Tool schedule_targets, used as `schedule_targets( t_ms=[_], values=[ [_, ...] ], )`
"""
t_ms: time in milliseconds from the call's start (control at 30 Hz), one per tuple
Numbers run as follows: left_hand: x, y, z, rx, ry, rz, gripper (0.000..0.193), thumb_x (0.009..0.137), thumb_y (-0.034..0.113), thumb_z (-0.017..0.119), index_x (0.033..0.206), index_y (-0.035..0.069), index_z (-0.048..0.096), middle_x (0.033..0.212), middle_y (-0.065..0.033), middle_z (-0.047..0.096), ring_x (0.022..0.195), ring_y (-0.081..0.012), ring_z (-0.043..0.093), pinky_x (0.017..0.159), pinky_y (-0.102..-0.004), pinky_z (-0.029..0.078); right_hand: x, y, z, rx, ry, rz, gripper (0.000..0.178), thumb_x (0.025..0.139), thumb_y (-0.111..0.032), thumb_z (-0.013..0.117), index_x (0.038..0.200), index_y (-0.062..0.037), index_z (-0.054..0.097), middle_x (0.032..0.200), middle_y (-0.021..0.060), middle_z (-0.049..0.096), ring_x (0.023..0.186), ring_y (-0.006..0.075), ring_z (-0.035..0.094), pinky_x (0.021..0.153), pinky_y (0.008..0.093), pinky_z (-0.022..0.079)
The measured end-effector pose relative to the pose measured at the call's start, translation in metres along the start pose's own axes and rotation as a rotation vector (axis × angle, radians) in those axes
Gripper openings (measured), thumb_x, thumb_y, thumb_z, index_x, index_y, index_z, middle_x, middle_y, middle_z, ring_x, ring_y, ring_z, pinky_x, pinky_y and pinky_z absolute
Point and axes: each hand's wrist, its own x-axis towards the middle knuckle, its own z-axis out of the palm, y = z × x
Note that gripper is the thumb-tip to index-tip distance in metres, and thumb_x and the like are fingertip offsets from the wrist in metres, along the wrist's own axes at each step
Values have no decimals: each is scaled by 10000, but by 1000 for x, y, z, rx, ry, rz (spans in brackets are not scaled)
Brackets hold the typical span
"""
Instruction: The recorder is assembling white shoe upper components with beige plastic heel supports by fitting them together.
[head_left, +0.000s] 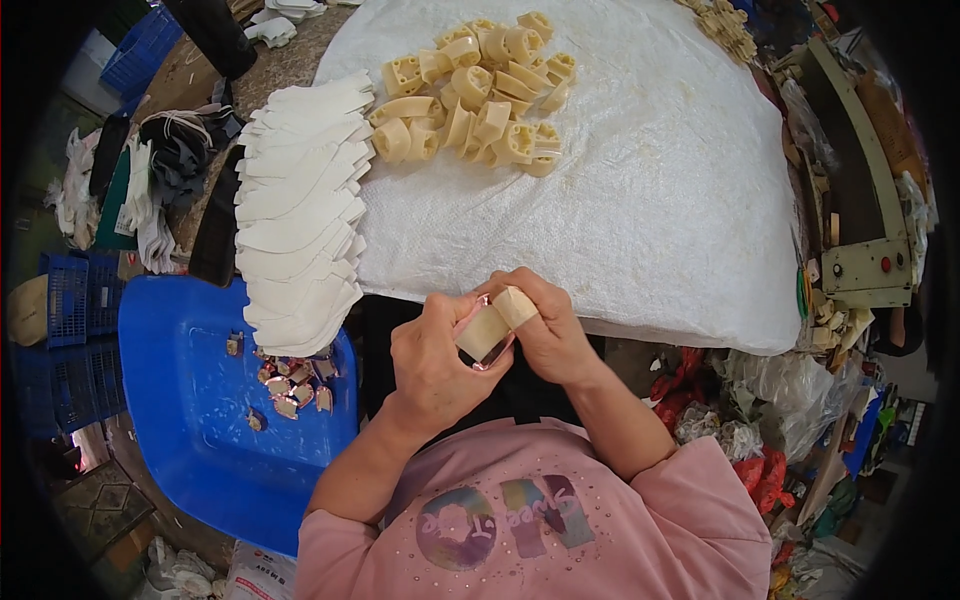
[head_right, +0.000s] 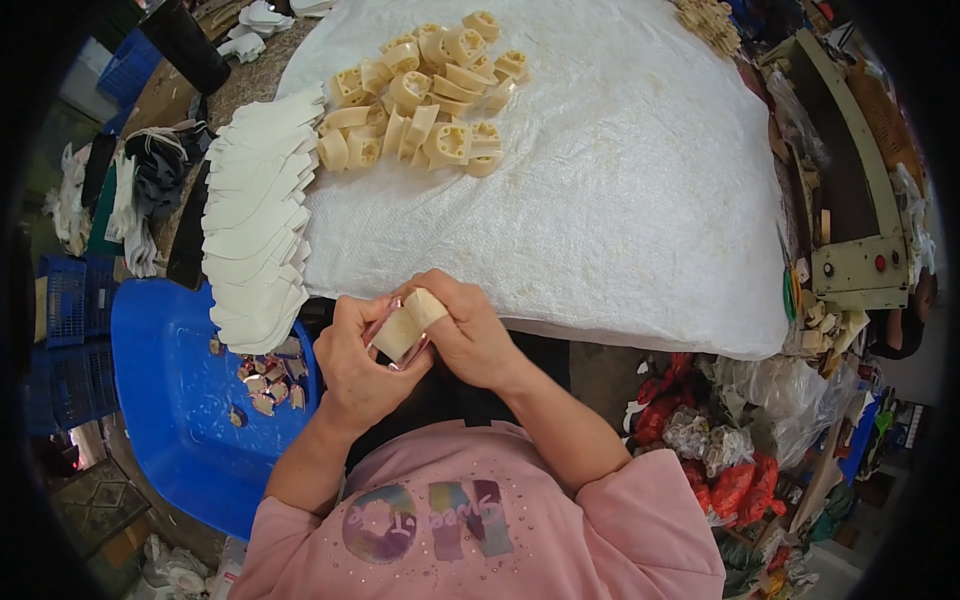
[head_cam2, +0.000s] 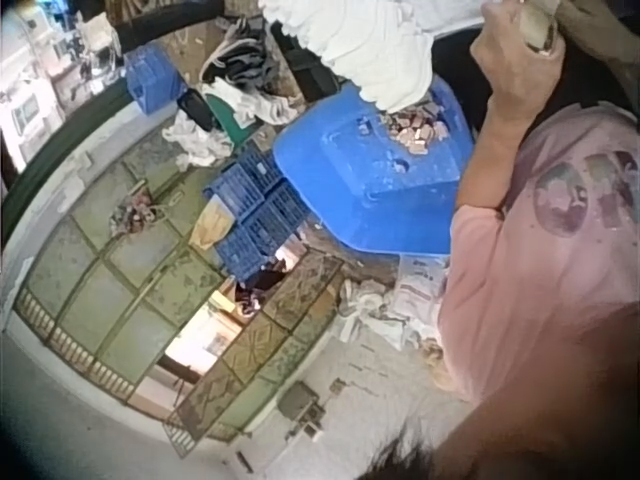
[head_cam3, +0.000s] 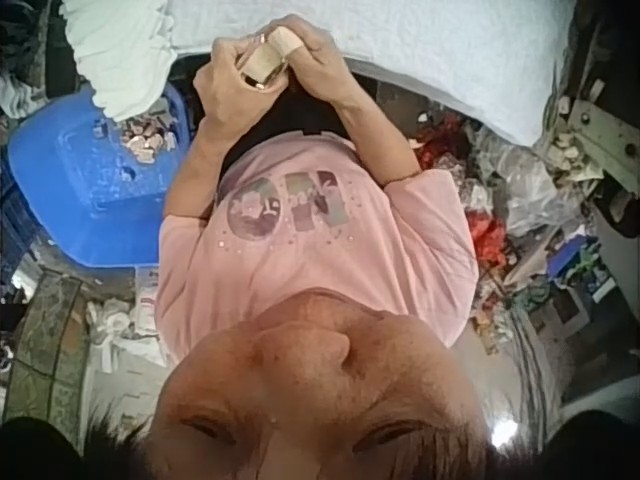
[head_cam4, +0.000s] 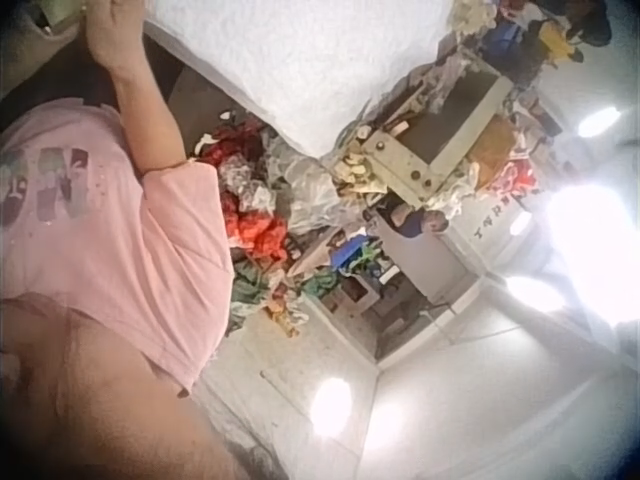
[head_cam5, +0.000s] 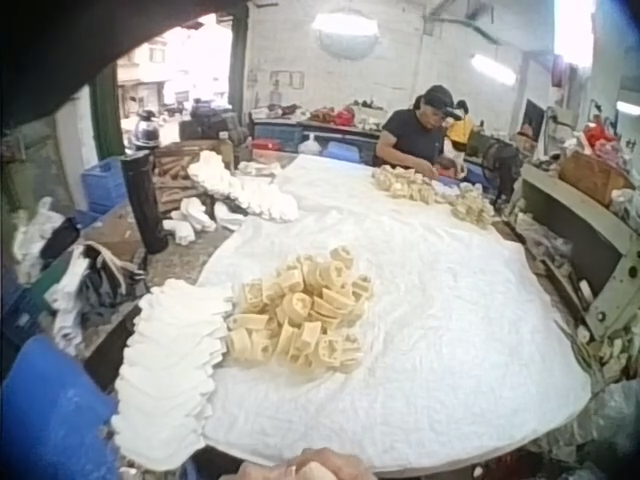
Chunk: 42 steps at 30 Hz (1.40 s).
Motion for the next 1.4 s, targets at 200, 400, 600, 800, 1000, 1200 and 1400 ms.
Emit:
schedule_targets(
  t_ms=[200,400,600,800,1000,1200,1400],
  values=[
    [-7,-5,7,36,113,-41,458,573,86,824,882,-9,499,676,-121,584,557,-246,625,504,-302,504,0,7,17,460,126,113,281,973,-214,391,1055,6,544,997,87,607,893,169,576,791,285,451],
    [-5,0,7,163,159,10,403,606,73,801,897,-5,533,692,-114,592,585,-258,622,528,-310,503,-2,9,22,337,167,93,299,973,-213,392,1105,10,541,1041,96,601,950,179,573,847,291,435],
    [-5,-7,6,111,153,-44,401,618,67,792,916,0,533,713,-122,607,605,-251,630,540,-309,506,0,18,16,-4,156,61,328,968,-237,422,1162,4,529,1047,88,598,956,168,563,835,286,438],
    [-8,-15,-8,-563,-15,-473,351,721,83,737,960,-6,497,746,-74,622,663,-103,613,599,-260,496,10,9,-5,103,-78,-42,460,932,-342,511,1265,-27,477,1044,67,517,901,141,499,804,278,410],
    [-13,-18,-29,-1064,-309,-712,268,799,122,694,937,-12,506,751,-32,561,701,-53,512,645,-205,428,15,3,4,-111,-121,-215,299,870,-250,587,1085,-50,531,1026,89,484,942,227,444,837,308,374],
    [-15,-13,-44,-407,-126,-383,210,811,85,667,955,8,534,812,-13,520,743,-78,477,667,-230,402,23,-15,12,-711,-132,-374,262,789,-226,638,927,-41,514,955,121,490,894,293,432,788,376,358],
    [-31,-18,-67,-656,-85,-537,178,806,117,695,910,10,597,751,-13,560,675,-73,484,620,-227,411,36,-21,30,-601,-291,-398,248,768,-213,653,898,-36,538,945,110,504,906,297,438,792,388,365]
  ],
)
